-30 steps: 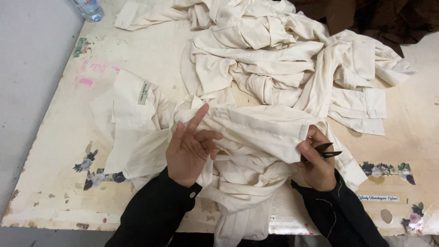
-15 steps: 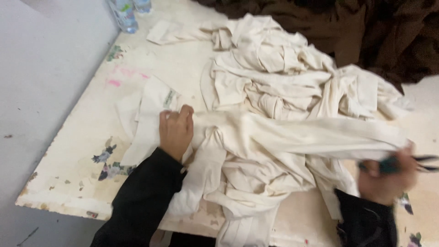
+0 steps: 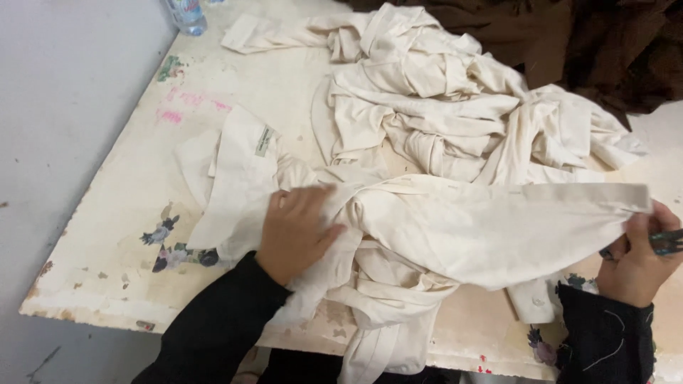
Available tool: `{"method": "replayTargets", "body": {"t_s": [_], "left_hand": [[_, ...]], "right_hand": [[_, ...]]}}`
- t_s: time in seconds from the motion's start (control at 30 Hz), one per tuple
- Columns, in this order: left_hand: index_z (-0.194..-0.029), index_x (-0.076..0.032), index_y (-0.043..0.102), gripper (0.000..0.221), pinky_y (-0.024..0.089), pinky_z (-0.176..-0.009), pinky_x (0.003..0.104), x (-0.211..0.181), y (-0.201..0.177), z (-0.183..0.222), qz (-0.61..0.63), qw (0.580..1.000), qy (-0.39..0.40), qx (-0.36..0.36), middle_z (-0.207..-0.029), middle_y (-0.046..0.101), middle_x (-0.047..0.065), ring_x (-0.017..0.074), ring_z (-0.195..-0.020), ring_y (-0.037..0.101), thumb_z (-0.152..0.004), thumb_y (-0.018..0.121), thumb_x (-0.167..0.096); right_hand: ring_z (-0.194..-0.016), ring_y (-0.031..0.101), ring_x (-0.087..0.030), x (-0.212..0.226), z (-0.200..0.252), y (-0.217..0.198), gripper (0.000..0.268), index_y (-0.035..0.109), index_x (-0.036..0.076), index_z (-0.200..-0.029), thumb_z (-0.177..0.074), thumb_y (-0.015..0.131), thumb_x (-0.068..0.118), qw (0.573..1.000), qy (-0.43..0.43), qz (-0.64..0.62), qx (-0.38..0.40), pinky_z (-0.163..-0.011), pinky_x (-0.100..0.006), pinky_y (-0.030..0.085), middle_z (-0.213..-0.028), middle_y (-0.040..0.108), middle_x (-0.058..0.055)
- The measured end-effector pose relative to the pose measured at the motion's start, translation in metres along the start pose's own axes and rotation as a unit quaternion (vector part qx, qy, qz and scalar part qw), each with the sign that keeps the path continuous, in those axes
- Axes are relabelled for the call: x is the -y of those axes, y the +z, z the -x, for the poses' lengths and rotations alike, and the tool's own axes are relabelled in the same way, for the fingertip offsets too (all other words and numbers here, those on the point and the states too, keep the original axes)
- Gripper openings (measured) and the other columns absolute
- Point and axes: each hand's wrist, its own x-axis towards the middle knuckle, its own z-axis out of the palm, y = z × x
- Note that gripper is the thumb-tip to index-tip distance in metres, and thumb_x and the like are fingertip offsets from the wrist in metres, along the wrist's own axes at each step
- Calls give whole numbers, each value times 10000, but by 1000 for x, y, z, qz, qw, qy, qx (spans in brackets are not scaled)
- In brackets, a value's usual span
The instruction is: Trimming loose threads from white fabric pieces using small scissors
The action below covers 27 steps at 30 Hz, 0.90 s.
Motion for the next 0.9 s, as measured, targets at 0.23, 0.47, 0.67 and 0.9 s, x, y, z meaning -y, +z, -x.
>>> {"method": "replayTargets", "body": {"t_s": [0.23,0.47,0.67,0.9], "left_hand": [[-627,-33,447,170,436,-498,319,27,22,37,48,939,50,-336,-776,588,160,259,-623,556,-705,374,99],[-595,-44,383,209,456,-494,318,38,29,48,60,924,49,-374,-793,567,170,241,-575,529,-624,343,159],[-595,-34,392,202,425,-460,300,39,30,50,82,918,48,-386,-812,575,179,237,-536,522,-648,343,154],[-618,-53,363,243,410,-460,294,37,26,47,78,915,6,-396,-807,575,149,218,-517,487,-594,325,187]], "right_hand": [[-475,302,-31,-74,-40,-61,150,564,291,-658,-769,661,264,941,239,-30,-237,-501,-176,308,-489,282,78],[-456,248,-29,-167,-107,-134,105,423,324,-873,-893,396,423,917,250,275,-143,-437,-221,174,-526,293,131],[-933,506,-288,-3,63,40,352,509,-106,-1095,-760,557,-9,892,-265,196,308,-764,-341,438,-1088,519,-238],[-895,593,-174,21,86,74,313,593,45,-980,-668,606,15,804,-299,270,437,-818,-270,486,-1114,575,-122]]}}
